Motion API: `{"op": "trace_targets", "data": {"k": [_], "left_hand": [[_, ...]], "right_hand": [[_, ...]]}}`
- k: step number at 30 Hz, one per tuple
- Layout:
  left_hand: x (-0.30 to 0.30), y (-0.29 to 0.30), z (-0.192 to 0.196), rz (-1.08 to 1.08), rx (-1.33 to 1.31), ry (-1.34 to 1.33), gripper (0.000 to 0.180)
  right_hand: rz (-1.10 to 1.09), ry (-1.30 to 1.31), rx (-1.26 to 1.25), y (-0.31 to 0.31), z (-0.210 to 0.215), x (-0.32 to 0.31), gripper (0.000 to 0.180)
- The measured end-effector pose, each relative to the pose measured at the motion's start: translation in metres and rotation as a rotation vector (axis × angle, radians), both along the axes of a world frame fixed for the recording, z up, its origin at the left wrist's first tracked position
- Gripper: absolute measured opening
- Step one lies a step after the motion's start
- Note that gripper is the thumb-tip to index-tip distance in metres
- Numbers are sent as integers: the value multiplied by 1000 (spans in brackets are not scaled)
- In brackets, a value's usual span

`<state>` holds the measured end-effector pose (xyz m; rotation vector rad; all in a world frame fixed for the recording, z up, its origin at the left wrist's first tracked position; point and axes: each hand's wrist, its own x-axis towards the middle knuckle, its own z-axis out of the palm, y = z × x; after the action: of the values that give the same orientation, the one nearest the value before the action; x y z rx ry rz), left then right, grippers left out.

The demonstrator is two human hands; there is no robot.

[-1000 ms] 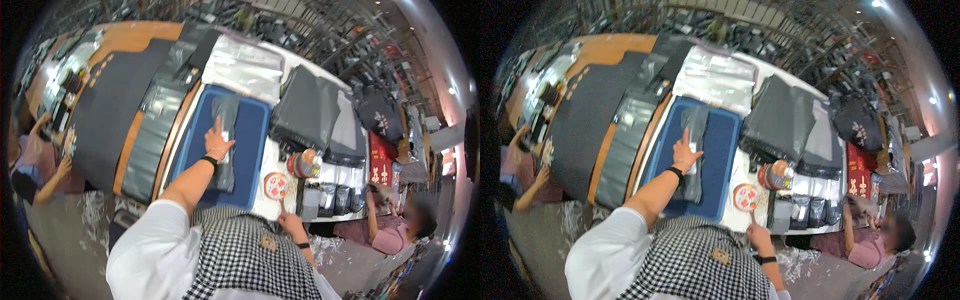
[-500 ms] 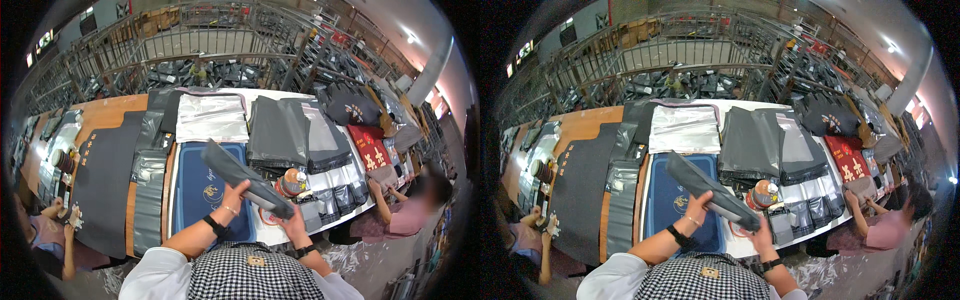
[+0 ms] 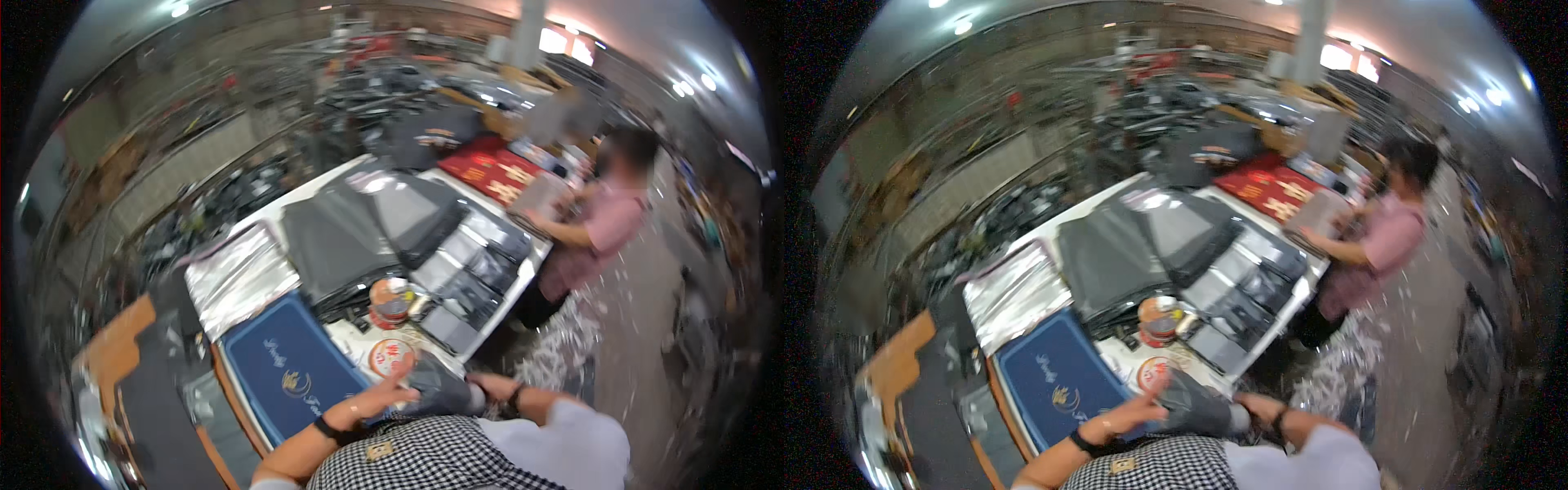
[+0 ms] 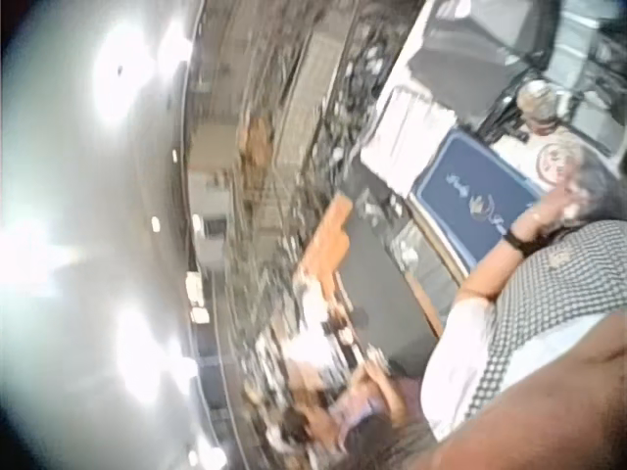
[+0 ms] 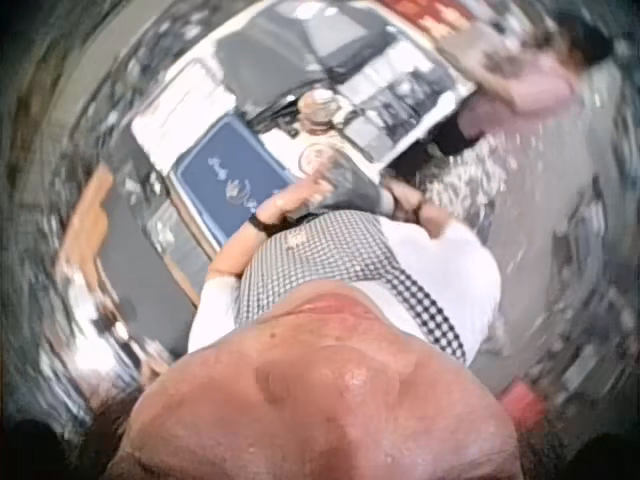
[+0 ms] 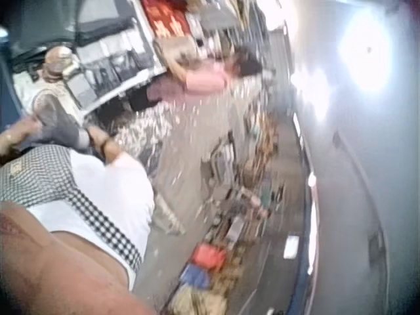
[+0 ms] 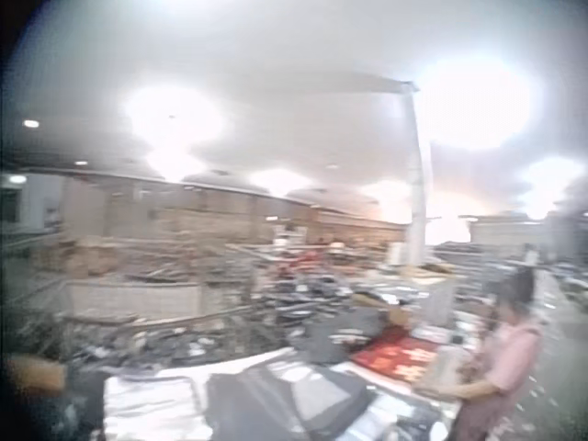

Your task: Fold and place garments into protective grey plastic sleeves.

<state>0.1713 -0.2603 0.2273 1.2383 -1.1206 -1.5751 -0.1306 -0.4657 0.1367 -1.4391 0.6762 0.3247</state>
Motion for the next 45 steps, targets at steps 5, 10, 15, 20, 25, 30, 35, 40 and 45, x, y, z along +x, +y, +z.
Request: {"op": "trace_targets", "data": {"k": [5, 10, 15, 20, 25, 30, 35, 40, 45], "left_hand": [[122, 10, 107, 987, -895, 162, 64], [97, 43, 99, 1201, -672, -389, 54], [70, 128, -54, 940, -24, -251, 47], [58, 182, -55, 1429, -202, -288, 49], [48, 196, -50, 1512, -213, -360, 45], [30, 179, -48, 1399, -138, -309, 41], [26, 185, -66, 1412, -109, -305, 39], [22, 187, -71, 1407, -111, -253, 36], [22, 166, -60, 1274, -86, -241, 36]], "right_hand": [[41, -1067, 1224, -77, 64, 199, 61], [137, -1074, 191, -13, 222, 222, 58], [461, -713, 179, 0, 171, 218, 39], [666, -615, 241, 48, 172, 245, 32], [963, -636, 116, 89, 183, 269, 31], [1076, -681, 24, 95, 169, 271, 31], [1076, -658, -87, 91, 157, 261, 30], [1033, -605, -149, 92, 150, 244, 30], [963, -692, -224, 89, 144, 226, 30]]}}
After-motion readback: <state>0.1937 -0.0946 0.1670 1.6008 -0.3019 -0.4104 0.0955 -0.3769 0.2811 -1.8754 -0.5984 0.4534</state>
